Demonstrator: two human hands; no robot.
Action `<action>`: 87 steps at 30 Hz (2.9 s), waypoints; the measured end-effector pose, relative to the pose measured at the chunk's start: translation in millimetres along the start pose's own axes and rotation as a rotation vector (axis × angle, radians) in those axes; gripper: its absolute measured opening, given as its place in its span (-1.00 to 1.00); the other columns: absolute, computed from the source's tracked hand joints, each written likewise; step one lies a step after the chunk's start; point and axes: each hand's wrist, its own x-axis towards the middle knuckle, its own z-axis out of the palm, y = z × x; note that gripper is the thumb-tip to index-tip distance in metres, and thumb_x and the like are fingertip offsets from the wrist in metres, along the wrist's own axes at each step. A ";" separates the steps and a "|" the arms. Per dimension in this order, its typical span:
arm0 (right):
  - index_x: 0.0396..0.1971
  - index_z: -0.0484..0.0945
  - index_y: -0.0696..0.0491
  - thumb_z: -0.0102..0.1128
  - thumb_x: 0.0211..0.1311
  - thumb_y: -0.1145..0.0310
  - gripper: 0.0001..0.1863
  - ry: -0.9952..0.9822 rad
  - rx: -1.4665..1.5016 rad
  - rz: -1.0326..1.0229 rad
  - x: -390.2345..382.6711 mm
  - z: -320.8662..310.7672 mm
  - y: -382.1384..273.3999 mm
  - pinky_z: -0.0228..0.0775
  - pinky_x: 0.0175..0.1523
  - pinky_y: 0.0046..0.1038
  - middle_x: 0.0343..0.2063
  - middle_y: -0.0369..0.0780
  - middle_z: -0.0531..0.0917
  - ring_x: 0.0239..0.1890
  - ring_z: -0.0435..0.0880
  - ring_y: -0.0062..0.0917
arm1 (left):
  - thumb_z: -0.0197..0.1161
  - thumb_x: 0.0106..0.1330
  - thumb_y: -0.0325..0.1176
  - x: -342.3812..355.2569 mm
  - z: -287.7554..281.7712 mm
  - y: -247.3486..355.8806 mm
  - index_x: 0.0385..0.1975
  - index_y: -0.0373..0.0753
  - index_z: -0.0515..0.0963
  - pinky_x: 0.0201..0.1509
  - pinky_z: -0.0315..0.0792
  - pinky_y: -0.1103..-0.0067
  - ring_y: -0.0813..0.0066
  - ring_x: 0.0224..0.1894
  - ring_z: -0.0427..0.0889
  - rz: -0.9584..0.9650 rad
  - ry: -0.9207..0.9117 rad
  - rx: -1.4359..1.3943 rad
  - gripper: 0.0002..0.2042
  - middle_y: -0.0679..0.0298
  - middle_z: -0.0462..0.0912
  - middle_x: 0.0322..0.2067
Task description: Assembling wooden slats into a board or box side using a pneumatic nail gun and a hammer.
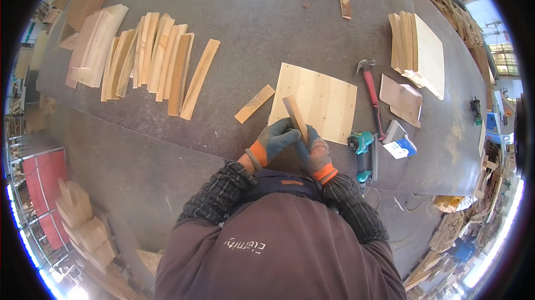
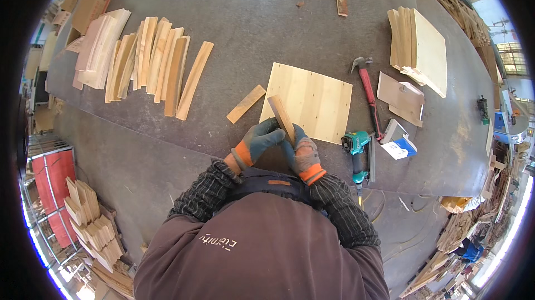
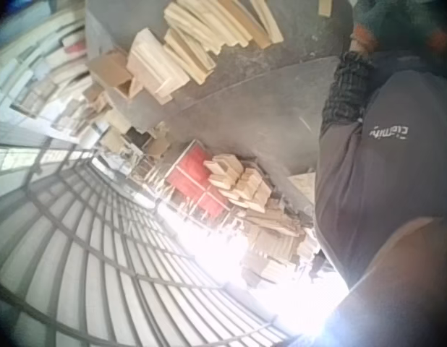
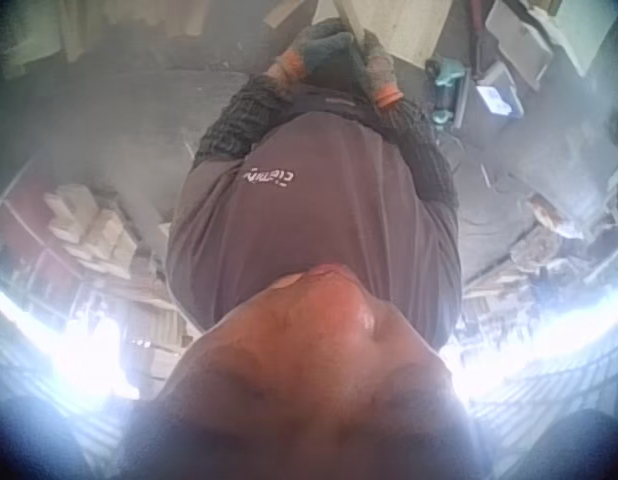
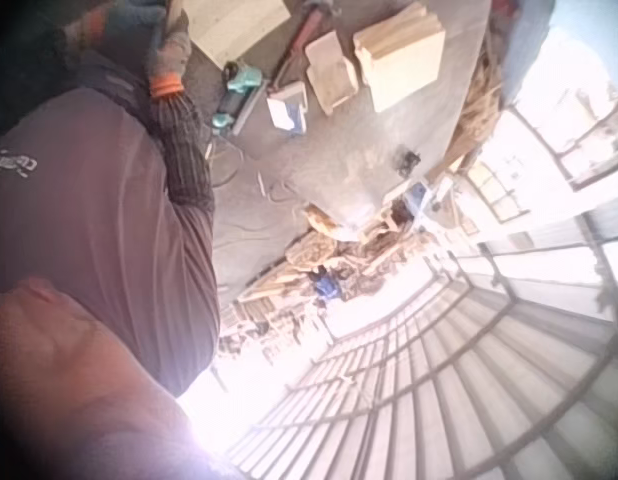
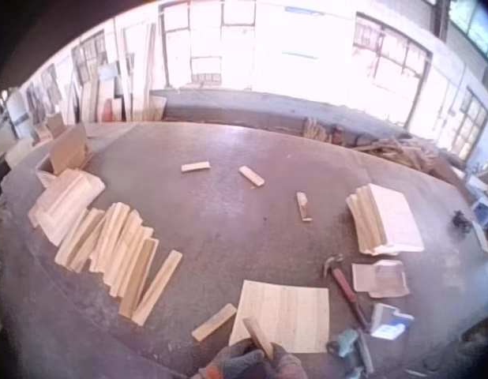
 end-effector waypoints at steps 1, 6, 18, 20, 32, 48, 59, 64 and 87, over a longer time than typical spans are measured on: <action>0.34 0.44 0.19 0.33 0.42 0.21 -0.40 -0.021 0.054 -0.027 2.2 4.5 -2.7 0.57 0.19 -0.17 0.06 0.10 0.71 0.12 0.71 -0.02 | 0.26 0.50 -0.20 4.0 -0.1 -5.1 0.35 -0.48 0.47 0.19 0.53 0.47 0.39 0.09 0.64 0.006 0.077 0.094 -0.44 0.11 0.69 0.11; 0.42 0.37 0.20 0.34 0.43 0.20 -0.32 -0.211 0.194 -0.004 2.1 12.3 -0.9 0.53 0.25 -0.20 0.12 0.06 0.69 0.16 0.69 -0.11 | 0.26 0.50 -0.21 11.0 -10.6 -20.3 0.32 -0.47 0.51 0.22 0.53 0.48 0.40 0.08 0.65 -0.077 0.118 0.051 -0.47 0.10 0.71 0.09; 0.64 0.09 -0.10 0.45 0.16 -0.17 0.12 -0.093 -0.880 -0.043 16.2 11.3 40.6 0.01 0.59 0.15 0.59 -0.02 0.20 0.62 0.11 0.03 | 0.26 0.44 -0.29 55.6 -89.3 -37.7 0.28 -0.52 0.52 0.26 0.55 0.37 0.11 0.13 0.73 0.048 0.463 0.331 -0.49 -0.15 0.71 0.14; 0.65 0.09 -0.13 0.45 0.13 -0.24 0.16 -0.072 -0.883 -0.047 25.4 17.4 55.3 -0.06 0.60 0.23 0.60 -0.02 0.16 0.63 0.09 0.05 | 0.23 0.45 -0.30 65.4 -82.6 -35.7 0.29 -0.51 0.51 0.27 0.55 0.37 0.09 0.16 0.72 0.068 0.458 0.468 -0.50 -0.14 0.71 0.15; 0.60 0.16 0.07 0.26 0.28 0.07 -0.07 0.270 -0.773 -0.295 22.7 26.1 57.2 -0.08 0.63 0.10 0.55 0.04 0.23 0.59 0.13 0.06 | 0.16 0.63 -0.17 55.8 -62.1 -7.5 0.28 -0.42 0.48 0.02 0.72 0.43 0.33 -0.05 0.77 0.035 0.249 -0.442 -0.56 0.06 0.73 -0.06; 0.55 0.24 0.15 -0.03 0.38 0.40 -0.29 0.338 -0.485 -0.438 2.6 11.4 45.7 -0.06 0.64 0.14 0.50 0.05 0.33 0.58 0.24 0.05 | 0.24 0.58 -0.11 45.0 -21.5 21.0 0.41 -0.52 0.36 0.30 0.59 0.42 0.25 0.20 0.67 -0.031 0.017 -0.468 -0.37 -0.04 0.62 0.23; 0.54 0.27 0.11 -0.01 0.39 0.37 -0.30 0.372 -0.483 -0.450 -1.7 11.2 48.6 -0.02 0.62 0.12 0.50 0.04 0.34 0.56 0.26 0.05 | 0.27 0.56 -0.04 45.4 -24.7 16.1 0.41 -0.49 0.34 0.40 0.55 0.38 0.21 0.29 0.63 -0.011 -0.025 -0.318 -0.34 -0.08 0.59 0.26; 0.54 0.29 0.08 -0.01 0.39 0.38 -0.31 0.345 -0.517 -0.435 -3.1 9.4 46.4 0.02 0.61 0.12 0.50 0.03 0.34 0.55 0.28 0.03 | 0.27 0.56 -0.01 43.0 -26.0 12.5 0.37 -0.50 0.39 0.35 0.57 0.40 0.23 0.26 0.65 0.009 -0.037 -0.314 -0.34 -0.06 0.60 0.24; 0.51 0.36 0.06 -0.04 0.42 0.37 -0.36 0.283 -0.544 -0.393 -12.2 -1.1 33.3 0.03 0.61 0.13 0.48 -0.02 0.40 0.52 0.33 0.02 | 0.31 0.55 -0.04 32.1 -21.9 11.1 0.25 -0.52 0.50 0.23 0.61 0.46 0.35 0.09 0.71 0.002 0.063 -0.262 -0.41 0.03 0.71 0.09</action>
